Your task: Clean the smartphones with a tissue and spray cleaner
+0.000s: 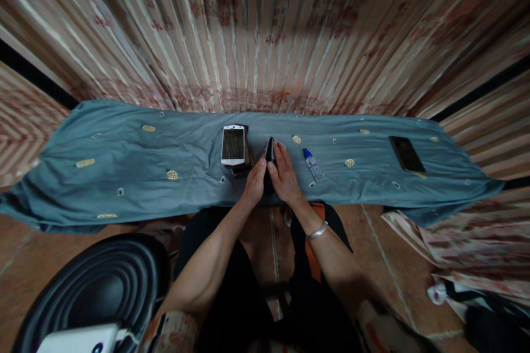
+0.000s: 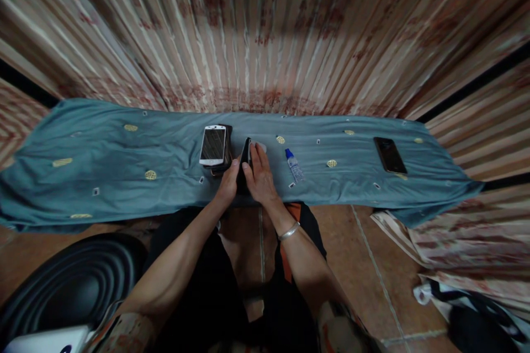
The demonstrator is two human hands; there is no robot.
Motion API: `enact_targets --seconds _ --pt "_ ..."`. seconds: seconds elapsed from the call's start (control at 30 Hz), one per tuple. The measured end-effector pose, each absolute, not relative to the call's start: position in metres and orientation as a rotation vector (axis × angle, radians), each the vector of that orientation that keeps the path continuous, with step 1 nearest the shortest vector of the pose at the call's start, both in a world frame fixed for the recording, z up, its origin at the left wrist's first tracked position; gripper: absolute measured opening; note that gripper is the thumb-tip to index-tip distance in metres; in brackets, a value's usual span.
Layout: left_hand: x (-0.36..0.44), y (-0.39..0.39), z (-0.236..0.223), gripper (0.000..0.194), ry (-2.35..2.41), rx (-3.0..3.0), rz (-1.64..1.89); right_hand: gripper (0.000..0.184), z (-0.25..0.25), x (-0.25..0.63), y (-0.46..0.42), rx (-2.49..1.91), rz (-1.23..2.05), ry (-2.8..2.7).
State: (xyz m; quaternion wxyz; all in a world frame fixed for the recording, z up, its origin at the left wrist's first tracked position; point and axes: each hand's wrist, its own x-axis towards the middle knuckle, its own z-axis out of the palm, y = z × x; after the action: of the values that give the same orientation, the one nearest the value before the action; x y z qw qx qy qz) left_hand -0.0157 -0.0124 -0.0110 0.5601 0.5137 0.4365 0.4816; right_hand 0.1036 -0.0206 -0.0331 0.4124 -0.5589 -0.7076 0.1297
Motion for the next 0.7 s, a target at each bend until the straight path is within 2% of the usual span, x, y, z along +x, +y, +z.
enact_targets --seconds 0.7 --pt "-0.016 -0.008 -0.016 0.049 1.042 1.266 1.164 0.062 -0.034 0.098 -0.031 -1.302 0.309 -1.914"
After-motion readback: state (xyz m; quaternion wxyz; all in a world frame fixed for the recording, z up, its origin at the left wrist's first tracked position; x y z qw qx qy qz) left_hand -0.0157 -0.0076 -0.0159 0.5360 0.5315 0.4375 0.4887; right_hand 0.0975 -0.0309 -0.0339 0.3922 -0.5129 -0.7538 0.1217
